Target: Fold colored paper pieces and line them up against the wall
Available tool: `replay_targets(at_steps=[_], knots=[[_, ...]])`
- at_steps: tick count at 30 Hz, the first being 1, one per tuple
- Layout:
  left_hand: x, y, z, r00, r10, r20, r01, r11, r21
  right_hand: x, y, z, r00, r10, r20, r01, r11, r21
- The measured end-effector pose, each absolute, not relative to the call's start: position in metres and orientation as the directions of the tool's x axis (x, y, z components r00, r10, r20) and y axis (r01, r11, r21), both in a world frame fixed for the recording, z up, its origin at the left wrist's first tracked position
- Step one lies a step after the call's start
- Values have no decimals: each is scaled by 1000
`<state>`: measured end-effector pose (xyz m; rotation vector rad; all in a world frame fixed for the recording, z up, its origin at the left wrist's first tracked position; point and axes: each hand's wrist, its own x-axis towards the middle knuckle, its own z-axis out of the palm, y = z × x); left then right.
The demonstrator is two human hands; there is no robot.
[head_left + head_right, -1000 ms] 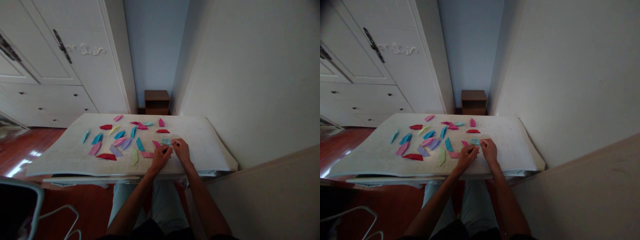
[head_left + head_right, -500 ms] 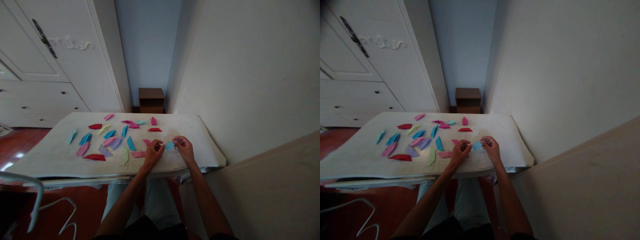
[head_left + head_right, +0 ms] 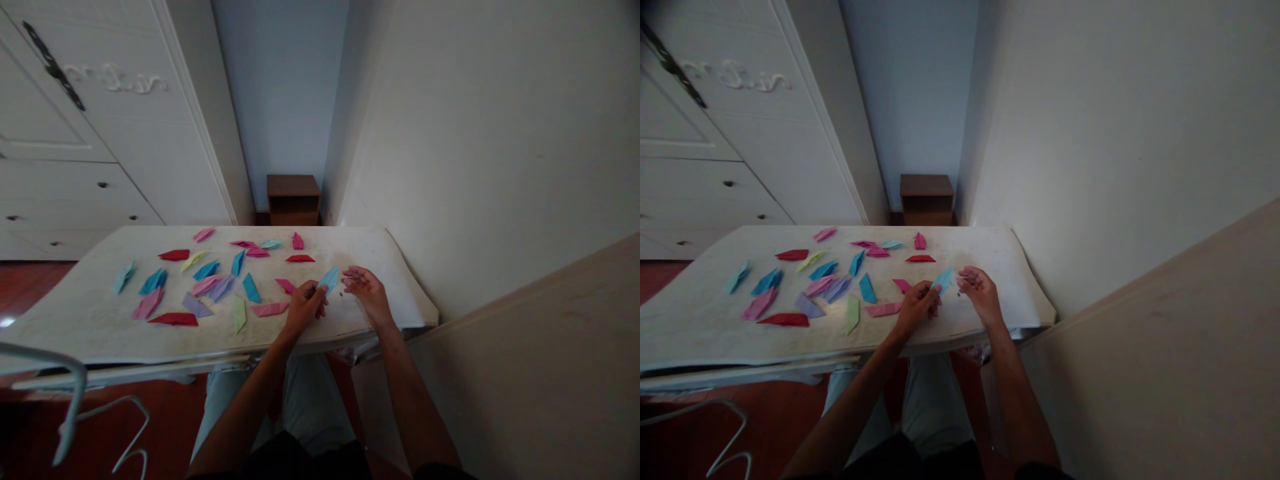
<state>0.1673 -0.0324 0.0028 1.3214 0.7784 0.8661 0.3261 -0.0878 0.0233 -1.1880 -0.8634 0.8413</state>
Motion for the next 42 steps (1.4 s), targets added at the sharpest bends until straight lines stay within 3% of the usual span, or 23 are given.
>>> replay_targets(at_steps=[4, 11, 17, 21, 25, 30, 35, 42], knots=[[167, -30, 3, 520, 854, -7, -159, 105, 982, 322, -86, 13, 287, 957, 25, -119, 62, -991], [164, -29, 5, 538, 842, -34, -218, 177, 960, 313, -70, 3, 292, 951, 102, -127, 144, -981], [155, -27, 6, 785, 578, -223, -196, 573, 796, 306, -63, 4, 181, 979, 93, -120, 116, -986], [152, -25, 8, 825, 501, -261, -150, 639, 754, 304, -64, 2, 132, 990, 58, -121, 74, -990], [157, -24, 8, 803, 534, -265, -188, 649, 737, 304, -63, 2, 179, 982, 67, -129, 91, -987], [160, -28, 7, 750, 610, -257, -238, 610, 756, 308, -65, 7, 262, 962, 82, -89, 109, -990], [161, -32, 6, 614, 765, -194, -282, 442, 852, 312, -78, 15, 300, 948, 105, 6, 109, -994], [163, -35, 6, 354, 934, 53, -86, -24, 996, 305, -88, 11, 250, 964, 85, 43, 77, -996]])
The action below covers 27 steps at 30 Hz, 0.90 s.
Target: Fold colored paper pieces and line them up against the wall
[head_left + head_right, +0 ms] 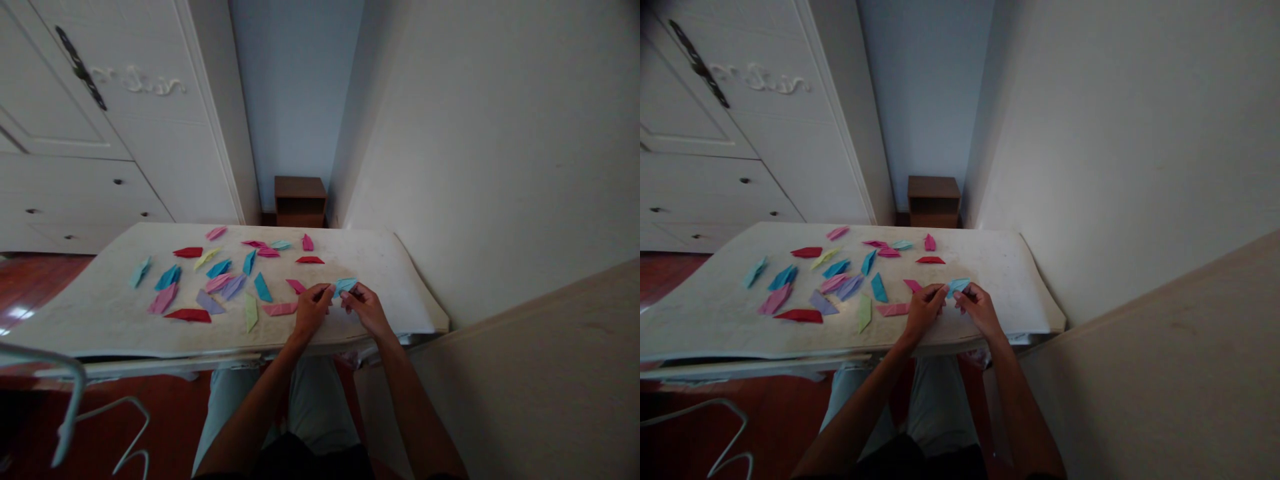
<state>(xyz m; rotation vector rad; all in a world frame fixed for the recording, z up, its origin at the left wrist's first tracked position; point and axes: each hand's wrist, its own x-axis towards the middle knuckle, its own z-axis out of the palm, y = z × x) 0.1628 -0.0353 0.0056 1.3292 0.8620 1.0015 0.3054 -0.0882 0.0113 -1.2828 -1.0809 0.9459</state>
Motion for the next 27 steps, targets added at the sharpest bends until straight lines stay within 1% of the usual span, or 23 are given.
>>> replay_targets(at_steps=[2, 4, 7, 9, 12, 14, 16, 22, 27], knots=[[162, -37, 5, 339, 935, 103, -43, -94, 995, 302, -87, 5, 291, 953, 85, 27, 80, -996], [162, -38, 4, 364, 923, 122, -21, -123, 992, 301, -86, 1, 318, 944, 87, -13, 96, -995], [163, -38, 1, 406, 904, 134, 2, -148, 989, 305, -84, 2, 301, 950, 87, -53, 108, -993], [164, -38, 0, 406, 903, 142, 24, -165, 986, 313, -83, 6, 284, 954, 92, -25, 104, -994], [165, -37, -2, 406, 902, 149, 74, -195, 978, 338, -79, 10, 281, 953, 112, 94, 89, -992], [165, -37, -3, 427, 891, 154, 103, -217, 971, 361, -73, 10, 315, 941, 122, 244, 44, -969], [165, -37, -5, 440, 883, 164, 129, -243, 962, 387, -64, 7, 381, 915, 132, 452, -60, -890], [165, -36, -6, 437, 883, 169, 155, -259, 953, 457, -32, -3, 537, 829, 156, 607, -251, -754], [165, -36, -5, 466, 869, 165, 196, -283, 939, 492, -18, -10, 629, 754, 188, 667, -399, -629]])
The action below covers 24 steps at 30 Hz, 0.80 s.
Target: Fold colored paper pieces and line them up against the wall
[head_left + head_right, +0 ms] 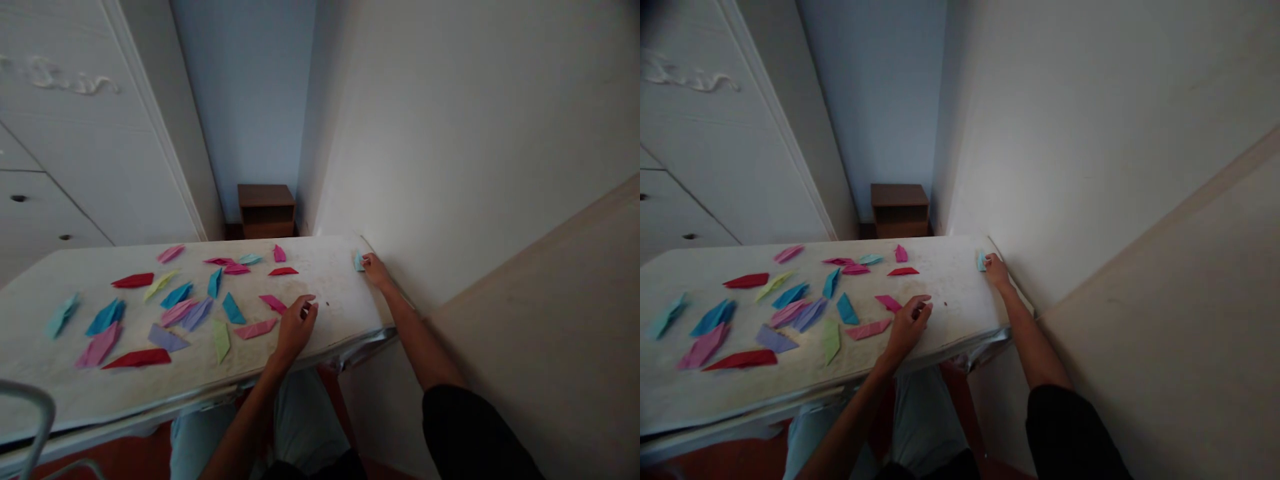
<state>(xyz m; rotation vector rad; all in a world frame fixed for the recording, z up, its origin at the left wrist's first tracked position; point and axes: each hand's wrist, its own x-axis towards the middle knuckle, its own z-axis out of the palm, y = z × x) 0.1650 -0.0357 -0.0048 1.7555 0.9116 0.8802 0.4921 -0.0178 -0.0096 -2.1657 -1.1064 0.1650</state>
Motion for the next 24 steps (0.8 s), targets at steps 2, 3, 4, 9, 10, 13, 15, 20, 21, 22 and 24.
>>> replay_targets(at_steps=[2, 3, 4, 9, 10, 13, 15, 20, 21, 22, 24], knots=[[165, -36, -4, 475, 862, 176, 216, -308, 927, 503, -16, -11, 643, 739, 201, 681, -432, -591], [165, -36, -4, 476, 860, 186, 227, -325, 918, 507, -15, -12, 646, 734, 211, 689, -441, -574], [165, -36, -4, 477, 856, 199, 238, -344, 908, 511, -15, -13, 646, 730, 223, 698, -448, -558], [169, -35, -1, 498, 837, 227, 311, -417, 854, 521, -20, -19, 646, 704, 295, 737, -473, -483], [171, -34, 0, 506, 834, 222, 328, -423, 845, 521, -21, -20, 647, 696, 312, 742, -478, -471], [178, -35, 3, 537, 820, 199, 386, -449, 806, 519, -25, -22, 637, 681, 362, 761, -481, -436], [181, -36, 4, 562, 806, 184, 426, -473, 771, 513, -28, -24, 610, 691, 388, 786, -464, -410], [179, -39, 3, 611, 765, 202, 420, -530, 737, 502, -32, -29, 496, 772, 398, 862, -380, -337], [177, -40, 3, 616, 760, 206, 403, -529, 747, 502, -31, -30, 477, 788, 389, 872, -366, -325], [175, -40, 2, 619, 757, 210, 385, -525, 759, 503, -29, -30, 463, 801, 379, 879, -358, -316], [172, -41, 1, 619, 753, 224, 354, -522, 776, 508, -23, -29, 452, 815, 362, 884, -355, -304]])
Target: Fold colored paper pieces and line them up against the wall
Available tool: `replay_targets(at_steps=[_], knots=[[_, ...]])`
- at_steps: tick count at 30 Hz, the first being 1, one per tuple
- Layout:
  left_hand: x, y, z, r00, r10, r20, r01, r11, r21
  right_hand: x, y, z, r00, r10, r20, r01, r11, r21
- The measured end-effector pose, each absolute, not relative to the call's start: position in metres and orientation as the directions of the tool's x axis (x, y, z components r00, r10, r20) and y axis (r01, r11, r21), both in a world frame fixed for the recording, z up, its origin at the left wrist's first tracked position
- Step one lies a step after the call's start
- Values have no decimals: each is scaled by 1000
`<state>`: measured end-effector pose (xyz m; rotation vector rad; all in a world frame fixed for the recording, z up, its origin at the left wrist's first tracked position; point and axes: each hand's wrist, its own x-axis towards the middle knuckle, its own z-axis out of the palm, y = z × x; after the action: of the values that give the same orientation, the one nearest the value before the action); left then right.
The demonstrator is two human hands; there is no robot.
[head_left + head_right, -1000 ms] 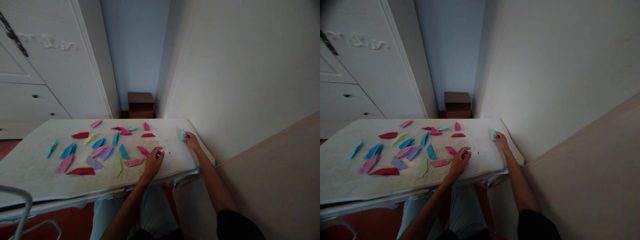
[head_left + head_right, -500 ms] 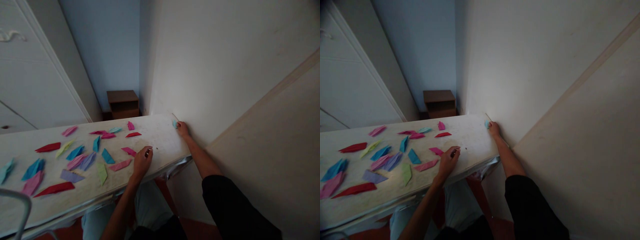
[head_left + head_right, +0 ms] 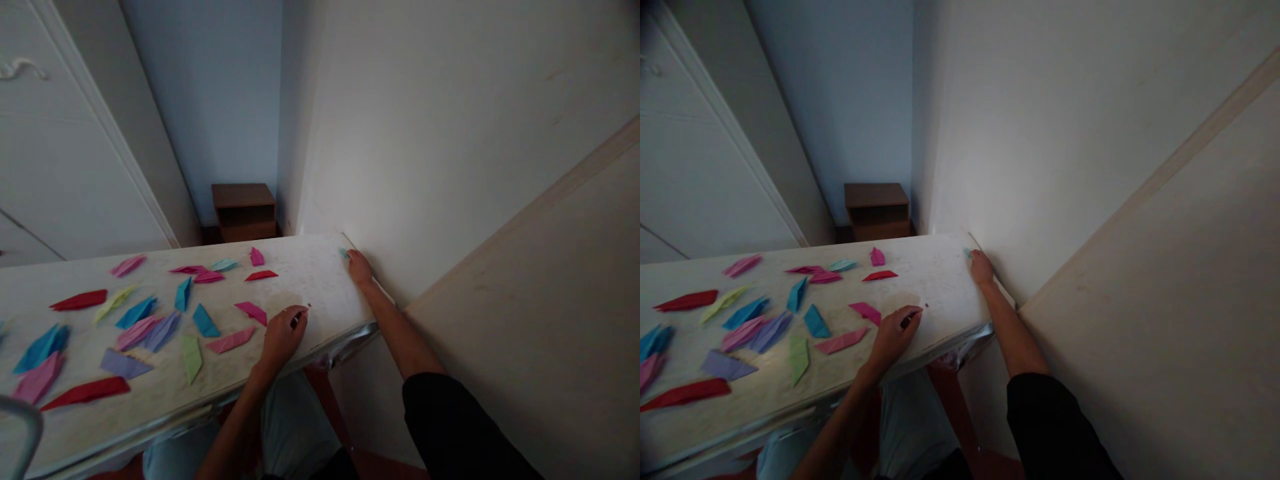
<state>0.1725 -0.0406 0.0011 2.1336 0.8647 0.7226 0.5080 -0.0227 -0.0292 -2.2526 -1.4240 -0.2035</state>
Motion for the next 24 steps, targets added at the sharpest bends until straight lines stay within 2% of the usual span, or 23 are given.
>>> replay_targets(at_steps=[10, 18, 24], knots=[[173, -41, -2, 618, 756, 215, 358, -515, 779, 525, 12, -20, 449, 827, 339, 888, -372, -270], [174, -43, -1, 622, 759, 194, 386, -513, 767, 523, 9, -22, 429, 797, 427, 903, -362, -231], [171, -48, -4, 624, 749, 225, 370, -536, 759, 520, -3, -23, 454, 738, 499, 891, -362, -274]])
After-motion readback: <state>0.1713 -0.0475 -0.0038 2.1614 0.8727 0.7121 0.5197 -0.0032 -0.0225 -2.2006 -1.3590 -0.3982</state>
